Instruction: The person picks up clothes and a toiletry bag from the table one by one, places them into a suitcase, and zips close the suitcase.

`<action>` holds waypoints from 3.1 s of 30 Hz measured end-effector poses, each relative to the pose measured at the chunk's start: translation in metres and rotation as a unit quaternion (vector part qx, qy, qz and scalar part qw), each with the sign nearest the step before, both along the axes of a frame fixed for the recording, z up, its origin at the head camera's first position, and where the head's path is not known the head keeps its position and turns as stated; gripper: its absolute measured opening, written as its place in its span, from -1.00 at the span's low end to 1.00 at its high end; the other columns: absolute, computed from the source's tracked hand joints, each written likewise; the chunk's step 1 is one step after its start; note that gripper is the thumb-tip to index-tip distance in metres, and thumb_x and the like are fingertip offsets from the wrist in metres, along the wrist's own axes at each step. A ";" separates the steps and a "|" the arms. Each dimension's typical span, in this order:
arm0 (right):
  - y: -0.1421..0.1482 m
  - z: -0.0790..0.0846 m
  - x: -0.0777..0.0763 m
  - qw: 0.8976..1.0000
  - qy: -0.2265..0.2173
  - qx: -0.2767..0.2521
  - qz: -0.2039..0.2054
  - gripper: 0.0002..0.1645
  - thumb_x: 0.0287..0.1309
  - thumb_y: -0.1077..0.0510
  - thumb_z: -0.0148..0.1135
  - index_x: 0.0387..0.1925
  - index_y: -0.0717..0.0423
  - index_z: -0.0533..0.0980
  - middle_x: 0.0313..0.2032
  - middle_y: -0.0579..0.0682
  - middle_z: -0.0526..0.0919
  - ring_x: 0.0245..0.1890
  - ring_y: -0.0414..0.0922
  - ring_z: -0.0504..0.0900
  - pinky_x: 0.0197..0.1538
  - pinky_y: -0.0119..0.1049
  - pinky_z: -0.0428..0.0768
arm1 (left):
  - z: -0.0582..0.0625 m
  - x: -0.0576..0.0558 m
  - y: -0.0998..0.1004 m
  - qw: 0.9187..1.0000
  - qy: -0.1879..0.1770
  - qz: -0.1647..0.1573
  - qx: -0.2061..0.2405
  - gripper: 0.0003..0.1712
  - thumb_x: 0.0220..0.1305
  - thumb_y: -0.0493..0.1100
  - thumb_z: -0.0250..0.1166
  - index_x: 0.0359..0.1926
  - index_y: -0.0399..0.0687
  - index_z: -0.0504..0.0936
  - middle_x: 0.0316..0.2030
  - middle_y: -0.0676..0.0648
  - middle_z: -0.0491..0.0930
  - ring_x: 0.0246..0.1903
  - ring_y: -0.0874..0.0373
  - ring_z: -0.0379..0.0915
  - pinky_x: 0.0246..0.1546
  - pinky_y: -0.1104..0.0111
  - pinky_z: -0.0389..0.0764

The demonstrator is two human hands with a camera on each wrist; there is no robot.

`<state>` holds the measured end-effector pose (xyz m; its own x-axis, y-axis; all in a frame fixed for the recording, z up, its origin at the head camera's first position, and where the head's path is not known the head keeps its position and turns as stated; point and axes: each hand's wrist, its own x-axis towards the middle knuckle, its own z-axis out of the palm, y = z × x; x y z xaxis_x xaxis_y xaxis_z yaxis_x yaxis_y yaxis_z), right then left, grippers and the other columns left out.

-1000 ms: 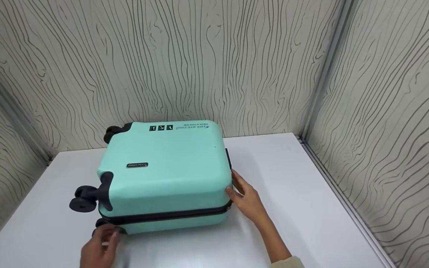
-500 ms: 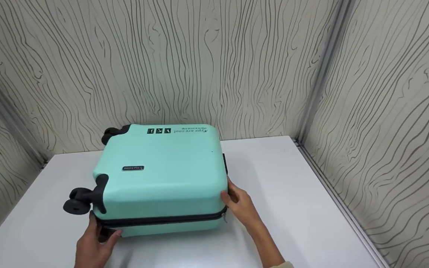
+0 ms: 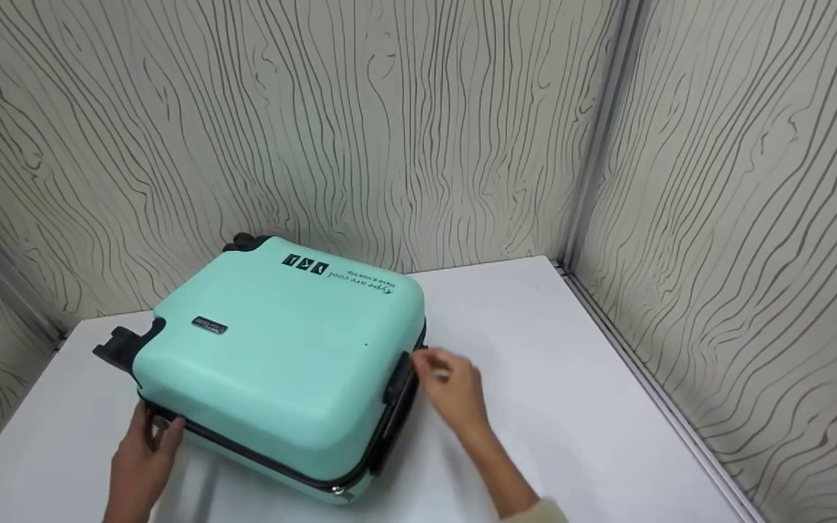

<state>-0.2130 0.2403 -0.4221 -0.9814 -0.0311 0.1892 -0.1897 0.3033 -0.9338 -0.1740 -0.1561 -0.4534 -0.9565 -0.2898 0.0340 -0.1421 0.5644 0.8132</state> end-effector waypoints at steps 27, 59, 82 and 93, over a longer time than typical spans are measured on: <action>0.008 -0.009 0.031 0.989 -0.063 0.054 -0.122 -0.41 0.14 -0.28 0.13 -0.06 0.10 0.34 -0.03 0.04 0.51 0.02 -0.07 0.48 0.15 -0.10 0.42 | -0.002 -0.009 0.025 0.966 -0.016 -0.182 0.184 -0.26 0.39 0.21 -0.12 0.44 0.01 -0.05 0.44 -0.08 -0.07 0.40 -0.09 -0.14 0.24 -0.03 0.19; 0.023 -0.018 0.021 0.994 0.004 0.092 0.057 0.10 0.01 -0.02 0.37 0.44 -0.13 -0.10 0.38 0.07 0.15 0.32 0.09 0.25 0.24 -0.01 0.31 | -0.020 0.026 0.045 0.990 -0.061 -0.105 -0.069 -0.75 0.39 -0.24 -0.10 -0.34 -0.23 0.48 -0.59 0.00 0.41 -0.59 0.20 0.25 -0.57 0.40 0.30; 0.016 -0.023 0.023 0.995 0.054 0.076 0.019 0.05 0.01 0.10 0.37 0.42 0.11 -0.03 0.35 0.12 0.20 0.28 0.04 0.32 0.19 -0.11 0.37 | -0.055 0.044 0.109 0.903 0.253 -0.009 -0.348 -0.62 -0.03 -0.20 0.32 -0.78 0.02 0.30 -0.90 0.11 0.22 -0.92 0.29 0.08 -0.86 0.39 0.07; 0.010 -0.024 0.028 0.994 0.101 0.047 -0.013 -0.04 -0.04 0.23 0.38 0.35 0.25 0.11 0.24 0.20 0.37 0.18 0.04 0.45 0.08 -0.22 0.48 | -0.046 0.052 0.156 0.901 0.183 -0.139 -0.369 -0.80 0.02 -0.21 0.28 -0.60 0.03 0.42 -0.86 0.12 0.30 -0.90 0.25 0.17 -0.86 0.38 0.11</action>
